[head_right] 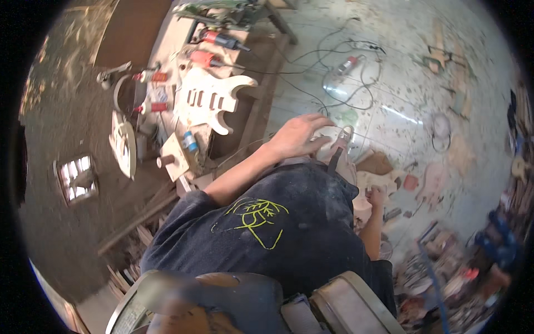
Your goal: The person sands the surface and interior cutouts of a wooden guitar body using a handheld power sander and then manually using a piece of sandpaper.
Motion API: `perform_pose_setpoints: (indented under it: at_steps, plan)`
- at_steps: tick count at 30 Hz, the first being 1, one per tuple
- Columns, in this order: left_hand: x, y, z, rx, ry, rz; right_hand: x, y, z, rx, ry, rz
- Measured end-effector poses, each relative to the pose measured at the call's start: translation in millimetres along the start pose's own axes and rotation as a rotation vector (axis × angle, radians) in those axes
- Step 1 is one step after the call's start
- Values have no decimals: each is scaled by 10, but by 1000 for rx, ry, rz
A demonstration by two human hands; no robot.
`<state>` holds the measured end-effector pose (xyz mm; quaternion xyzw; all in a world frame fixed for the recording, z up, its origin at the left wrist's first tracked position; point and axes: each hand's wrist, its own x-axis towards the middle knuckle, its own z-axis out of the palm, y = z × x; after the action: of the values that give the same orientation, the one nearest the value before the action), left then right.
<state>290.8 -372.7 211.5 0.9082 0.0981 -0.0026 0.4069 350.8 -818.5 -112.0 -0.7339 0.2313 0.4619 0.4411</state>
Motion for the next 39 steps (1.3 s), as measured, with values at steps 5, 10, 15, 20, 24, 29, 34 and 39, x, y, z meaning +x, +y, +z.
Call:
perform_pose_setpoints:
  at_steps: [5, 10, 15, 20, 24, 29, 34, 39]
  plan:
    - [-828, -855, -100, 29, 340, -631, 492, -936, -282, -256, -4, -100]
    - [-1605, -1613, -147, -173, 960, -1048, 624, -1854, 110, -347, 12, -179]
    - [-2145, -2451, -23, -159, 1228, -1279, 363, -2319, 770, -436, -26, -314]
    - [-2386, -3167, 132, -1051, 1207, -1123, -95, -2060, 1281, -505, -43, -324]
    - [-2277, -3261, 42, -1513, 1167, -930, -378, -1531, 1470, -619, -56, -340]
    - [-2201, -3207, -154, -1685, 1034, -919, -401, -865, 1234, -802, -84, -408]
    - [-2282, -2907, -459, -1712, 1063, -873, -857, -1307, 1801, -695, -85, -324]
    - [-2160, -2696, -784, -1700, 1004, -833, -603, -1542, 2048, -778, -152, -446]
